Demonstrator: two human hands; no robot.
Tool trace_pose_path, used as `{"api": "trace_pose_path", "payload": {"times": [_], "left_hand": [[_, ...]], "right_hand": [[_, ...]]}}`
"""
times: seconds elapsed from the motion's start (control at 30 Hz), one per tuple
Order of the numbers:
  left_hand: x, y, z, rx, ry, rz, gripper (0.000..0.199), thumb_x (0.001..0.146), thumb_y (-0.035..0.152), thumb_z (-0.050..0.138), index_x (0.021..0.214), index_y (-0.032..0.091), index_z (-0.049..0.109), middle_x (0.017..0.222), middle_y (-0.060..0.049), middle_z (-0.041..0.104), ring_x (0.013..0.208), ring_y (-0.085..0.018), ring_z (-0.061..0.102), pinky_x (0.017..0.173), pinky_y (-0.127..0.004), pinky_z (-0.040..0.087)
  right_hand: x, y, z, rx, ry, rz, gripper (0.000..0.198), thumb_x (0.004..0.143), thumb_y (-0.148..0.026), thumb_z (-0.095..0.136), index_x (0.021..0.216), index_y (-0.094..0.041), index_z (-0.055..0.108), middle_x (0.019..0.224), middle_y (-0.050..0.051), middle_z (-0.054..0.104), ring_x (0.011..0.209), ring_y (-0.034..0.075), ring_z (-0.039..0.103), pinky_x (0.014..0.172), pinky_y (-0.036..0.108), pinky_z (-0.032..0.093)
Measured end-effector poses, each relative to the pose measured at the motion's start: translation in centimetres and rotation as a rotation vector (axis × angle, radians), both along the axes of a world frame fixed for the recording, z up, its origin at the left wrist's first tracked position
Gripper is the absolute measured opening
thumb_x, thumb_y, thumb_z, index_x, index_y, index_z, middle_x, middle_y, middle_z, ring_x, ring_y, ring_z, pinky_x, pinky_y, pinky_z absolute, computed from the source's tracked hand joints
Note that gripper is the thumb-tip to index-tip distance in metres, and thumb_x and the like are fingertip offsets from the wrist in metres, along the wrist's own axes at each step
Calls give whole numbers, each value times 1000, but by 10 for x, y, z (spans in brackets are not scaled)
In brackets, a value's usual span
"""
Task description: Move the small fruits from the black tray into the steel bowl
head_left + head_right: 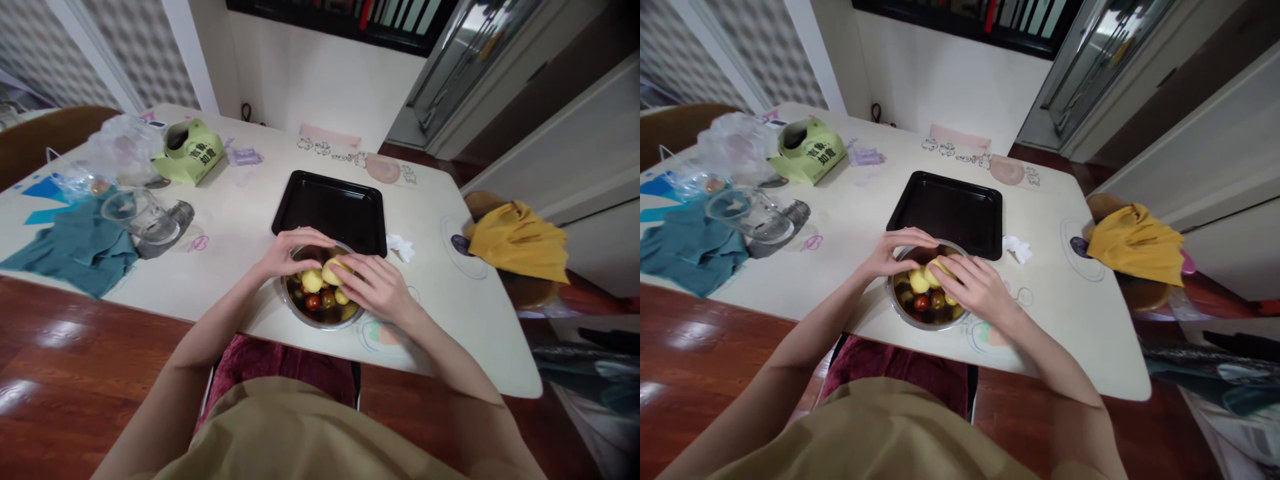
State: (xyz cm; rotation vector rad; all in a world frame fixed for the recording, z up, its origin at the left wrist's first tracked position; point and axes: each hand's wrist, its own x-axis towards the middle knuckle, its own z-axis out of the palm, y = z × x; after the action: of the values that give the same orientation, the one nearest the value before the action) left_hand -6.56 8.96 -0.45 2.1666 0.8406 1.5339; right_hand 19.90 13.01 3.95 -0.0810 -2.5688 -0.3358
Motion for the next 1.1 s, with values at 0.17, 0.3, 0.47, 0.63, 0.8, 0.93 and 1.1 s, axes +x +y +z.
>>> {"api": "trace_pose_path", "payload": {"times": [0.17, 0.3, 0.47, 0.63, 0.8, 0.93, 1.1], "left_hand": [[3, 3, -4, -34, 0, 123, 22, 102, 29, 67, 117, 21, 81, 112, -12, 83, 109, -24, 77, 98, -42, 62], [7, 7, -10, -67, 66, 55, 19, 102, 26, 67, 113, 21, 81, 109, -11, 83, 109, -25, 77, 100, -45, 61], [8, 8, -12, -84, 71, 61, 18, 102, 26, 67, 111, 20, 81, 108, -12, 83, 110, -25, 76, 101, -47, 61], [8, 8, -12, -91, 76, 60, 18, 101, 27, 67, 110, 21, 82, 106, -11, 83, 108, -25, 76, 99, -47, 61], [9, 8, -11, -98, 70, 66, 17, 101, 28, 69, 108, 22, 82, 105, -10, 83, 108, -25, 76, 99, -45, 61], [9, 7, -11, -101, 68, 67, 17, 101, 29, 69, 107, 22, 82, 105, -10, 83, 107, -25, 76, 99, -45, 60], [9, 7, -10, -109, 74, 71, 18, 101, 31, 68, 108, 22, 82, 105, -10, 83, 107, -25, 76, 99, -46, 61]], "right_hand": [[9, -12, 12, -100, -165, 2, 29, 107, -21, 56, 134, -15, 67, 124, 13, 76, 113, 25, 68, 94, 38, 53], [6, -21, 14, -118, -289, -1, 23, 104, -19, 55, 123, -14, 67, 118, 13, 75, 104, 25, 66, 89, 38, 51], [-3, -25, 2, -126, -406, -41, 19, 100, -16, 59, 117, -15, 66, 114, 12, 73, 103, 26, 65, 86, 38, 49], [-5, -28, -8, -137, -429, -89, 20, 103, -16, 55, 121, -16, 64, 117, 13, 72, 104, 26, 65, 87, 38, 49], [-4, -30, -8, -176, -418, -92, 22, 105, -16, 56, 125, -16, 64, 121, 13, 72, 109, 27, 65, 90, 39, 51], [-4, -29, -6, -206, -407, -83, 25, 104, -20, 62, 128, -14, 65, 122, 14, 72, 114, 28, 65, 90, 40, 53], [-3, -29, -4, -221, -410, -84, 28, 104, -20, 64, 131, -14, 65, 123, 13, 73, 114, 28, 66, 90, 40, 55]]}}
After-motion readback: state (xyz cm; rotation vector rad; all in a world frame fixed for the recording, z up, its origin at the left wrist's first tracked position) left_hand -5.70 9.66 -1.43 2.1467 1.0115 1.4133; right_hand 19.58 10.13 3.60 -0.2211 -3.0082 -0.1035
